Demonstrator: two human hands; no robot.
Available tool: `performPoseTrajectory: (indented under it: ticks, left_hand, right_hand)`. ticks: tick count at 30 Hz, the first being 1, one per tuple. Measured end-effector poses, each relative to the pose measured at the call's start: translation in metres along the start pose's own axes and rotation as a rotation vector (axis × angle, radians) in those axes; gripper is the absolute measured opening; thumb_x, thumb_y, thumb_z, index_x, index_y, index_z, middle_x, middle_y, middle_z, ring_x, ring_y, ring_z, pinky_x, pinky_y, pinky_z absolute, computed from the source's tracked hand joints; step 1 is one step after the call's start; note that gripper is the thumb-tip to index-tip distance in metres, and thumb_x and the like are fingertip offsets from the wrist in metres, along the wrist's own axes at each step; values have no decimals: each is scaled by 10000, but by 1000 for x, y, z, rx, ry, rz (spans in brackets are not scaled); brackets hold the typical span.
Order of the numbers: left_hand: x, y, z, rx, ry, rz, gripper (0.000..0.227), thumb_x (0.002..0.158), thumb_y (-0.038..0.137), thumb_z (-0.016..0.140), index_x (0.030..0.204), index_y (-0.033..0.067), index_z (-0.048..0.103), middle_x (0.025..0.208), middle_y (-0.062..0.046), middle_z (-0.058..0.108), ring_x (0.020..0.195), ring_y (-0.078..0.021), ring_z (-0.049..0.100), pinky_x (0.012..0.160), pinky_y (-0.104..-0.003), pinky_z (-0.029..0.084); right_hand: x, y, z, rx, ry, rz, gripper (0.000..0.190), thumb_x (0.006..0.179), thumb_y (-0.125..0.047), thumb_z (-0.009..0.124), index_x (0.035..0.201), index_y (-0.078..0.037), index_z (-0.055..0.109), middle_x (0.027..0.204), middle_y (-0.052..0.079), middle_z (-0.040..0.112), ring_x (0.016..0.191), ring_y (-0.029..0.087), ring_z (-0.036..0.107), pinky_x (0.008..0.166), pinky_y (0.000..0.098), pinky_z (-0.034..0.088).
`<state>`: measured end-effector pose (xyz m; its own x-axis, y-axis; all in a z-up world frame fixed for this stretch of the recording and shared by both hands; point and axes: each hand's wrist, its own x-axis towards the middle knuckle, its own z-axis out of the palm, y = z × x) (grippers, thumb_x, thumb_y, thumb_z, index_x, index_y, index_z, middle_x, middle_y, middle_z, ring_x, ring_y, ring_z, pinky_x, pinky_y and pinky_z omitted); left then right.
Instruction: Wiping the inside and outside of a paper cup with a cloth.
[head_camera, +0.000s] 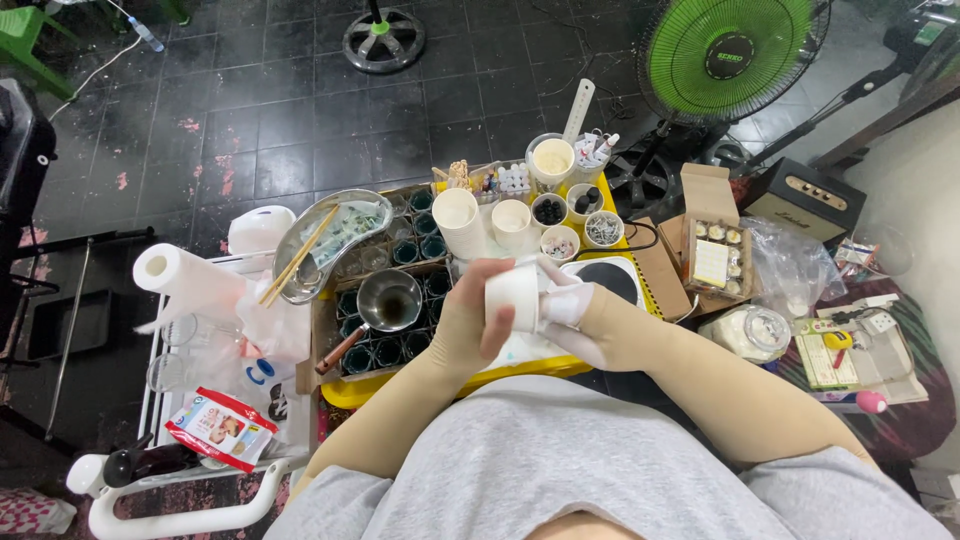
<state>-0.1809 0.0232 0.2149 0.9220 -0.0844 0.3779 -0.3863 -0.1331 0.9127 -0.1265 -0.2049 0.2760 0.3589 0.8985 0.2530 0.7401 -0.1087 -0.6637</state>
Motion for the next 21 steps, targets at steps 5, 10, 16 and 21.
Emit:
performPoseTrajectory:
  ticks: [5,10,16,21]
  left_hand:
    - [6,-5,-7,243,-29,417,588,1026,459,655,1409,68,442,1277,-193,584,1109,-306,660,967,-343,551]
    - [9,-1,-6,137,59,386,536,1072,473,603,1402,70,473,1256,-166,602,1118,-290,651,988,-380,548]
    - [8,-2,-7,-665,-81,-433,557,1123,504,445,1323,1,579,951,-40,657,780,-133,571,642,-263,435]
    - [1,-1,9,-369,129,-57,408,1108,347,559,1399,67,498,1233,-66,624,1129,-125,580,1021,-292,485]
  right_hand:
    - [-10,16,9,872,82,337,339,926,-3,592,1250,-27,684,1183,104,712,1094,229,650,1002,383,477]
    - [-12,5,8,1298,391,489,409,891,19,548,1266,32,711,1144,148,756,1009,233,678,897,378,438]
    - [12,-26,7,-500,140,-71,464,719,71,622,1142,-108,693,1280,108,684,1287,290,593,1201,607,202]
    - [21,-38,1,96,224,15,378,838,25,638,1215,-1,638,1303,201,633,1270,358,577,1202,587,186]
